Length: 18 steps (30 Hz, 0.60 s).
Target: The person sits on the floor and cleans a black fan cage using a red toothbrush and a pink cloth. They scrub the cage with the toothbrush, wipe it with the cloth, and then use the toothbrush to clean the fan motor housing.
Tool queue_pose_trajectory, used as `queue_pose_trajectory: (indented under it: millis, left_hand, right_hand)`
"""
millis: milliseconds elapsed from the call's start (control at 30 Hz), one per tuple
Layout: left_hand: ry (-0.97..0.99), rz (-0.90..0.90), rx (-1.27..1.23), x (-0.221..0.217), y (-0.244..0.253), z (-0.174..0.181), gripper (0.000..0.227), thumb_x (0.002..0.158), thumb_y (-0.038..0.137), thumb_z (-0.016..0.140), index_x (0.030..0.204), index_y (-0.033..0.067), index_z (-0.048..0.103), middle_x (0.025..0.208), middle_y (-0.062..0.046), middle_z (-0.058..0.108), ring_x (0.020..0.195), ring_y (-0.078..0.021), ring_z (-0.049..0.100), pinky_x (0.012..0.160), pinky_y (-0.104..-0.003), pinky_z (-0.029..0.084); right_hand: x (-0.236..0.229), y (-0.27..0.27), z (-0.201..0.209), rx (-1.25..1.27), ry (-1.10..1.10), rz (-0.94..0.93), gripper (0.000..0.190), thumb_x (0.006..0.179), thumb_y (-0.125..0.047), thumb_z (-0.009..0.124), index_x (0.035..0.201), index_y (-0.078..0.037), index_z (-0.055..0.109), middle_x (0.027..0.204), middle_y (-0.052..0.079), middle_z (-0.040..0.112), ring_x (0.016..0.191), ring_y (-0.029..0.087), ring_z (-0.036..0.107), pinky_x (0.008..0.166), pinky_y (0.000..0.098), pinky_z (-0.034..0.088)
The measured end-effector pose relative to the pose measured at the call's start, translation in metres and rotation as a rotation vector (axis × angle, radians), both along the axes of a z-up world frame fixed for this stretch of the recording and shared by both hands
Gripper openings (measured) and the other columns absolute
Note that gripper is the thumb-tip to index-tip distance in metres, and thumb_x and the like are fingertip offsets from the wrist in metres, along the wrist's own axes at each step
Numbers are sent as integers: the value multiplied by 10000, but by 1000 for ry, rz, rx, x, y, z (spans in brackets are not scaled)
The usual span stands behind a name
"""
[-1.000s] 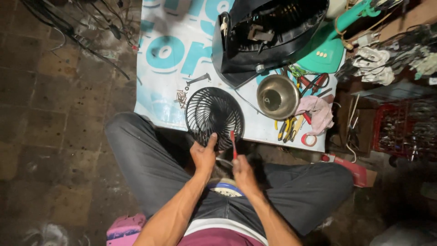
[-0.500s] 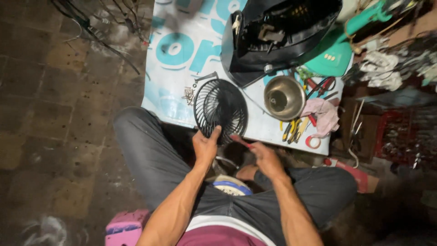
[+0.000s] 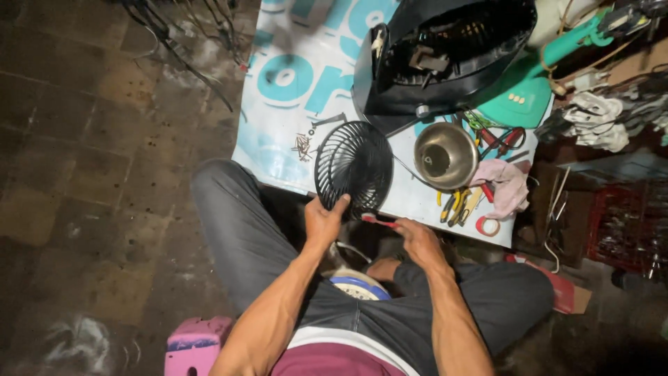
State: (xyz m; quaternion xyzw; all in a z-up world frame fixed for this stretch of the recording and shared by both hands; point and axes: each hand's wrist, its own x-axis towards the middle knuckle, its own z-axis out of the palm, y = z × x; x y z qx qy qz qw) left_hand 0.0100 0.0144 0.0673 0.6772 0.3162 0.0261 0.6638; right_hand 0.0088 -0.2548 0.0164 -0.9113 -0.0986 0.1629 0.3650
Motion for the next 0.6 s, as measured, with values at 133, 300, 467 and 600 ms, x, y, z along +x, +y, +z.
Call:
queue_pose_trajectory:
  millis: [133,300,467,600]
  left_hand:
    - [26,-1,-3,1,-6,-20,267,774,251,845,719,39,694,619,-93,656,629,-170,600,593,-339,480]
    - [-3,-12,15,0,1,-12,246,771,240,855,720,51,705,616,-92,657,630,-158,587,581,-338,478]
    - [34,-17,16,-2,1,-32,288,772,264,844,706,27,694,608,-124,646,615,-193,589,581,-354,476]
    - [18,31,-23,0,1,-46,299,769,264,852,739,11,696,626,-129,655,641,-186,593,596,-362,483]
  right_hand:
    - [7,17,20,-6,-30,21,182,969,-210,611,1101,-222,736,952,98,745,979,338,707,867,450,554]
    - [7,9,22,-120,-104,38,166,956,-256,616,1060,-226,742,865,143,714,904,401,696,783,501,553]
    - [9,16,28,-25,-16,0,210,981,-198,573,1105,-221,741,920,144,723,934,394,694,823,487,553]
    - [9,15,43,25,107,-44,213,976,-229,587,1109,-208,752,939,158,741,958,409,699,838,499,544]
